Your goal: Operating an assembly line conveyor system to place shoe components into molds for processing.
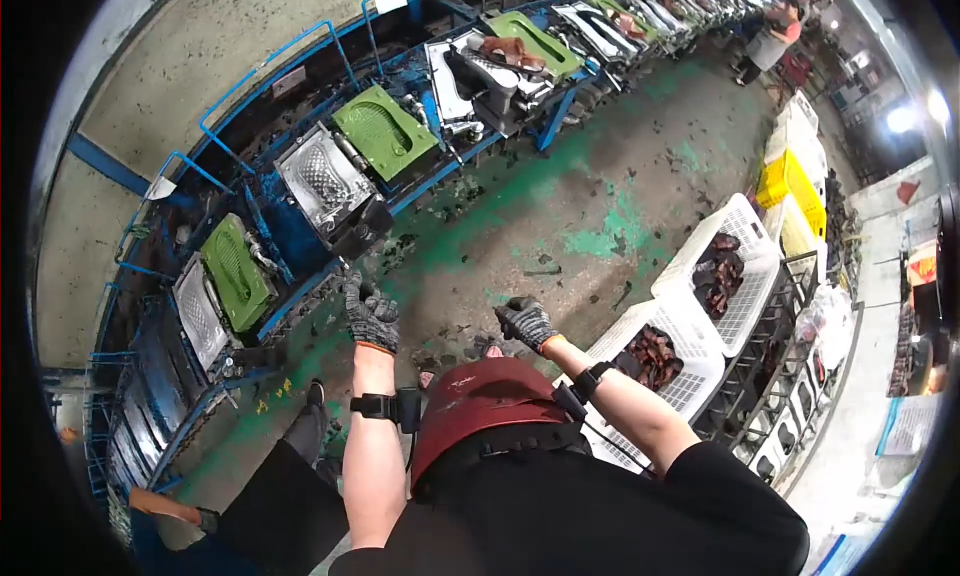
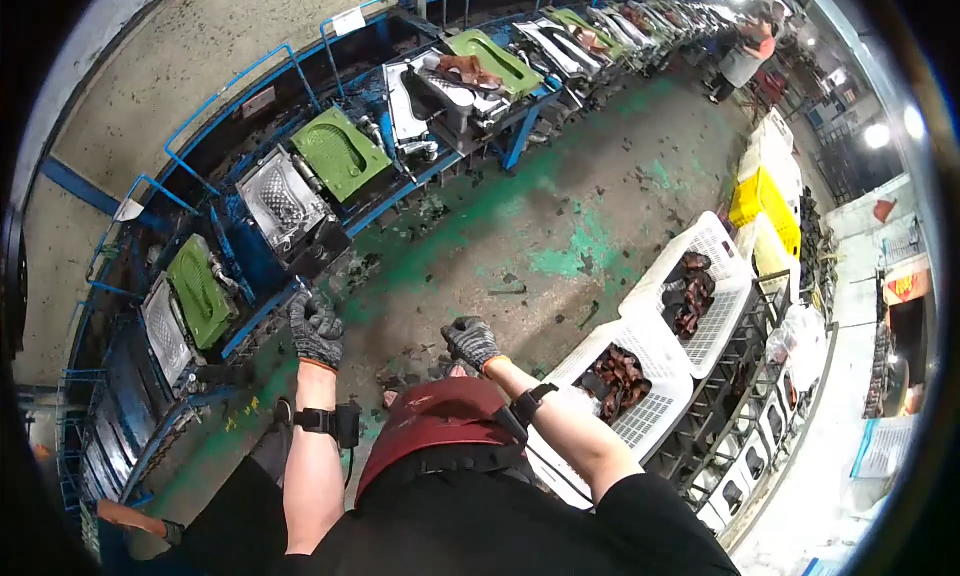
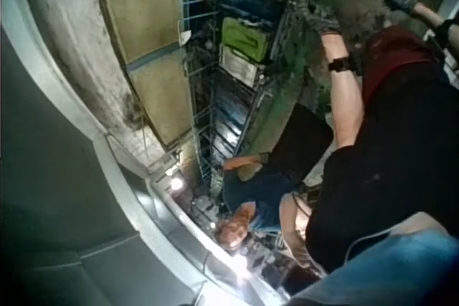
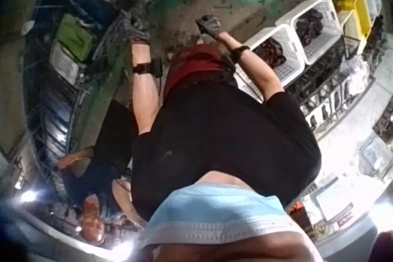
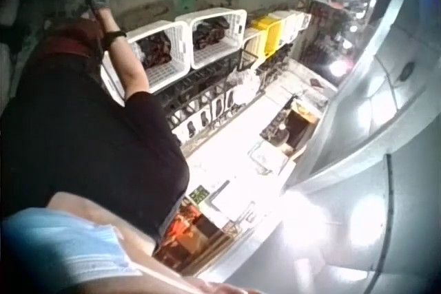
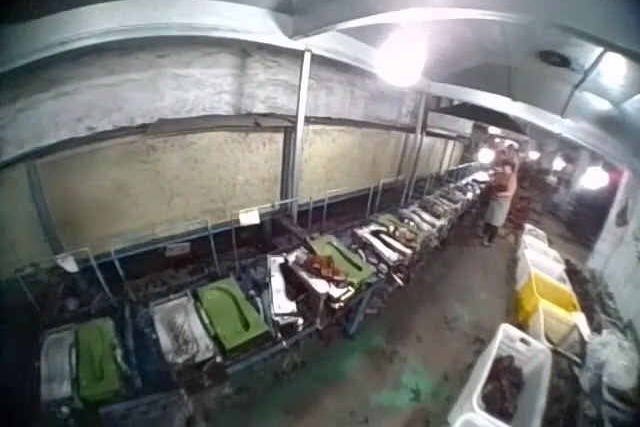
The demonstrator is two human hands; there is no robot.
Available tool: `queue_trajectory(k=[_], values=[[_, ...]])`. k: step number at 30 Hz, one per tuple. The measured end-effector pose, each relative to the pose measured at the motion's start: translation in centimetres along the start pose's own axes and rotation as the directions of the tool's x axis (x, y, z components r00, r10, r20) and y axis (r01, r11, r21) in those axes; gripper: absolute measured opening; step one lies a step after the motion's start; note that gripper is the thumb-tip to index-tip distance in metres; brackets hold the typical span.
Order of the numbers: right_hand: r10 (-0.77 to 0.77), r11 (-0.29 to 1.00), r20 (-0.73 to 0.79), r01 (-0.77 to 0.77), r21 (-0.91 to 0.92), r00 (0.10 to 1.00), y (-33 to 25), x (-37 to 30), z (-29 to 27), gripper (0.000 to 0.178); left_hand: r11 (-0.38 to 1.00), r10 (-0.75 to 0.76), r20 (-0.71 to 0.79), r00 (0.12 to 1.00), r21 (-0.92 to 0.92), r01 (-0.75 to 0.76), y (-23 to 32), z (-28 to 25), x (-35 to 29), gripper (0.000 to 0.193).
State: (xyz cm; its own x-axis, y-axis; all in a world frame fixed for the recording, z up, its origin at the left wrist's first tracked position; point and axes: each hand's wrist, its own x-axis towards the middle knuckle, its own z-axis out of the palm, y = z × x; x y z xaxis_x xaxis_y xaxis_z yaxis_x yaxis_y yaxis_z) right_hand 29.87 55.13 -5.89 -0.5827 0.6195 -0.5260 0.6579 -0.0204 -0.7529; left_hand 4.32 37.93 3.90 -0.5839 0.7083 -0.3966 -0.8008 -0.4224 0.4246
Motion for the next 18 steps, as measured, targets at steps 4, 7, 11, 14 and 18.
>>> queue_trajectory(k=[4, 7, 11, 14, 18], values=[[-0.133, 0.984, 0.006, 0.133, -0.114, 0.991, 3.5, 3.2, -1.3, 0.037, 0.981, 0.066, -0.398, 0.915, 0.192, 0.013, -1.3, -2.6, 2.0, 0.034], [-0.069, 0.976, 0.083, 0.085, -0.203, 0.994, 3.2, 2.7, -4.7, 0.038, 0.928, 0.086, -0.491, 0.867, 0.355, 0.109, -3.4, -3.6, 2.3, 0.034], [-0.2, 0.847, 0.117, 0.232, -0.478, 0.973, 2.6, 2.0, -8.6, 0.039, 0.587, 0.107, -0.362, 0.926, 0.775, 0.235, -6.6, -5.1, 1.9, 0.029], [-0.07, 0.803, 0.25, 0.203, -0.56, 0.966, 4.1, 1.9, -10.5, 0.036, 0.38, -0.012, -0.33, 0.944, 0.872, 0.309, -9.1, -7.3, 2.5, 0.029], [0.016, 0.774, 0.348, 0.209, -0.598, 0.937, 5.0, 1.1, -11.2, 0.042, 0.477, -0.169, -0.492, 0.854, 0.717, 0.508, -11.1, -9.6, 2.6, 0.029]])
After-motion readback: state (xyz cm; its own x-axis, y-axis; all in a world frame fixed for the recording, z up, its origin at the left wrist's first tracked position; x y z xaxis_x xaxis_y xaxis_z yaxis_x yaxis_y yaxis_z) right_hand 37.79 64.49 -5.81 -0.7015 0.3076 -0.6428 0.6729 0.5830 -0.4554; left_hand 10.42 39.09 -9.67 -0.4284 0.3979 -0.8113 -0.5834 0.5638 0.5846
